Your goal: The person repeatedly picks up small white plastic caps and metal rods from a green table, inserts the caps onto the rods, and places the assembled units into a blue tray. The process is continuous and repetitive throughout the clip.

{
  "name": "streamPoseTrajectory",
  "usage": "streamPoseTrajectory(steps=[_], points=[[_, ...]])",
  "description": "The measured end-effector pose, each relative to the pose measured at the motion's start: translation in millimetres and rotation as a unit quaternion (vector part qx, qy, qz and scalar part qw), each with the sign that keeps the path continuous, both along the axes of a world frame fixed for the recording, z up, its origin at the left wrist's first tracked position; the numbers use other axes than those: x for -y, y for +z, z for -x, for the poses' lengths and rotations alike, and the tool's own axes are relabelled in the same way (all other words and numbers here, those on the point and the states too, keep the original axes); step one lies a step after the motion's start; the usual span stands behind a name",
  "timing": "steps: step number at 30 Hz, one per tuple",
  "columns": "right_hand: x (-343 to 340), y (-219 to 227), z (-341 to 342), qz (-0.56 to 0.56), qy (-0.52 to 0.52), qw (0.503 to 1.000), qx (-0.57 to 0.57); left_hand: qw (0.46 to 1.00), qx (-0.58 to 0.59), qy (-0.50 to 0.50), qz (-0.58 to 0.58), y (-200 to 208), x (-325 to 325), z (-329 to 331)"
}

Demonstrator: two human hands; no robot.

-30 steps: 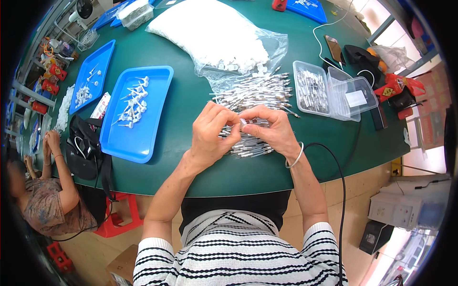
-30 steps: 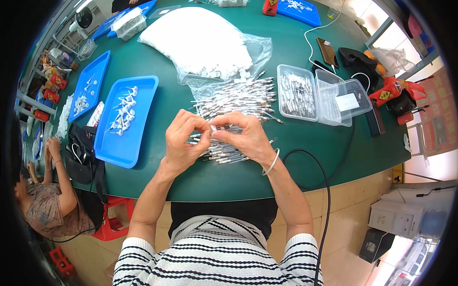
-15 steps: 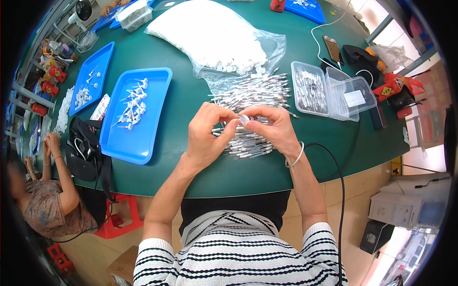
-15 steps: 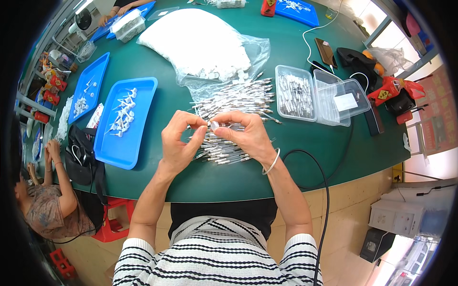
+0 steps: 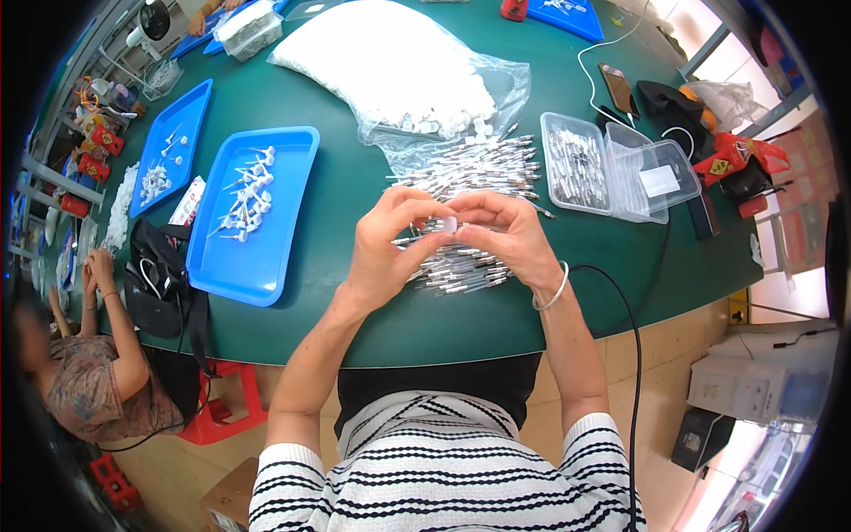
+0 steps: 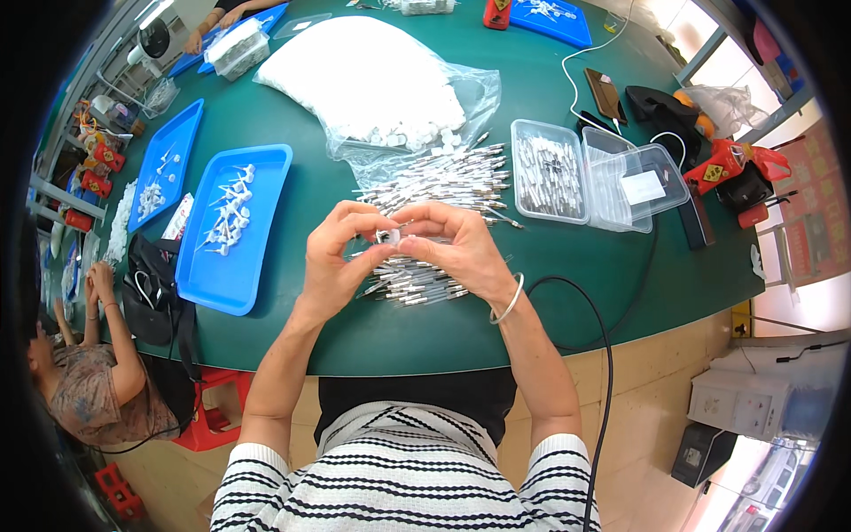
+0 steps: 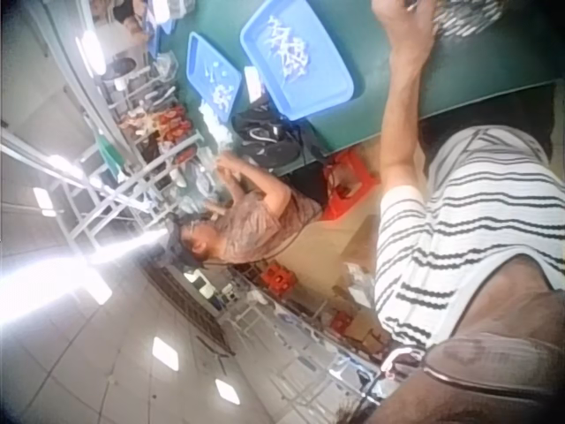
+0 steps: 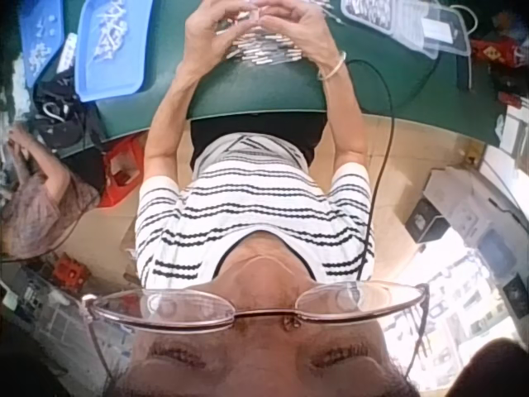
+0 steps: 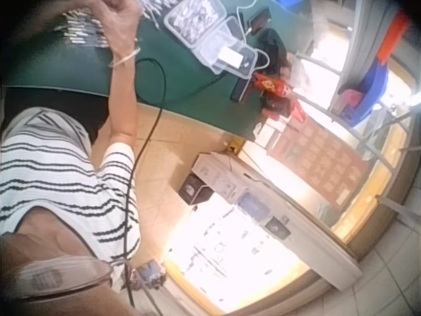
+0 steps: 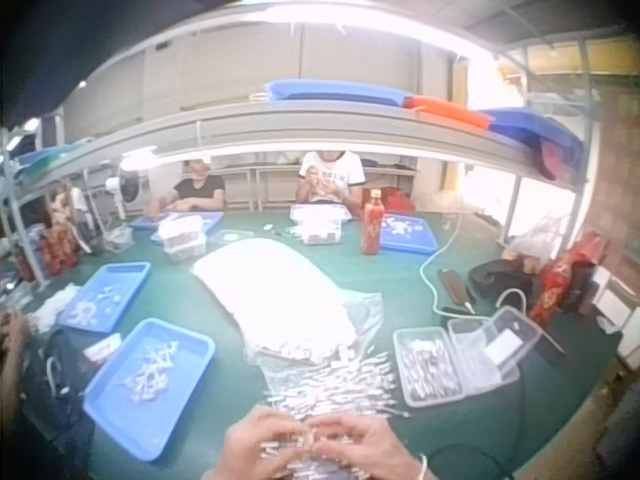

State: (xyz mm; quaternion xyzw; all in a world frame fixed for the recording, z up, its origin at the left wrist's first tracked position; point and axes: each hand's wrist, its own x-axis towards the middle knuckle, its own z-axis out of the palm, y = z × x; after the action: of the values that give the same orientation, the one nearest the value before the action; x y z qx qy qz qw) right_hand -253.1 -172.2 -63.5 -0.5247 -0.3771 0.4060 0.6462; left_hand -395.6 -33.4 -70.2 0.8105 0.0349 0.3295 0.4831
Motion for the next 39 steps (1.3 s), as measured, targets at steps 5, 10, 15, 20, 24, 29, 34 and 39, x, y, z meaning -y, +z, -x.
streamPoseTrajectory(steps=[5, 10, 15, 20, 24, 29, 34, 39], points=[[0.3, 1.0, 5.4, -0.015, -0.047, 0.999, 0.019, 0.951, -0.013, -0.063, 0.302, -3.4, -4.2, 1.2], [1.1, 4.4, 12.1, -0.019, -0.086, 0.992, 0.088, 0.922, -0.039, -0.076, 0.378, -5.6, -7.5, 0.0], [1.1, 0.6, 13.5, -0.036, -0.125, 0.973, 0.192, 0.911, -0.060, -0.070, 0.401, -11.8, -9.2, -1.1], [1.7, -0.3, 11.2, -0.039, -0.137, 0.958, 0.250, 0.913, -0.066, -0.063, 0.398, -12.4, -7.3, -2.5], [4.3, 3.9, 10.6, 0.007, -0.115, 0.963, 0.242, 0.925, -0.052, -0.057, 0.371, -9.7, -3.6, -3.0], [0.2, -4.3, 11.8, -0.032, -0.143, 0.958, 0.245, 0.927, -0.044, -0.069, 0.366, -6.4, -1.4, -2.1], [-0.7, -7.1, 12.2, -0.031, -0.138, 0.967, 0.213, 0.936, -0.048, -0.060, 0.344, -6.6, -1.5, -1.4], [-1.5, -11.0, 11.5, -0.038, -0.133, 0.966, 0.219, 0.936, -0.048, -0.045, 0.345, -9.4, -0.7, -2.3]])
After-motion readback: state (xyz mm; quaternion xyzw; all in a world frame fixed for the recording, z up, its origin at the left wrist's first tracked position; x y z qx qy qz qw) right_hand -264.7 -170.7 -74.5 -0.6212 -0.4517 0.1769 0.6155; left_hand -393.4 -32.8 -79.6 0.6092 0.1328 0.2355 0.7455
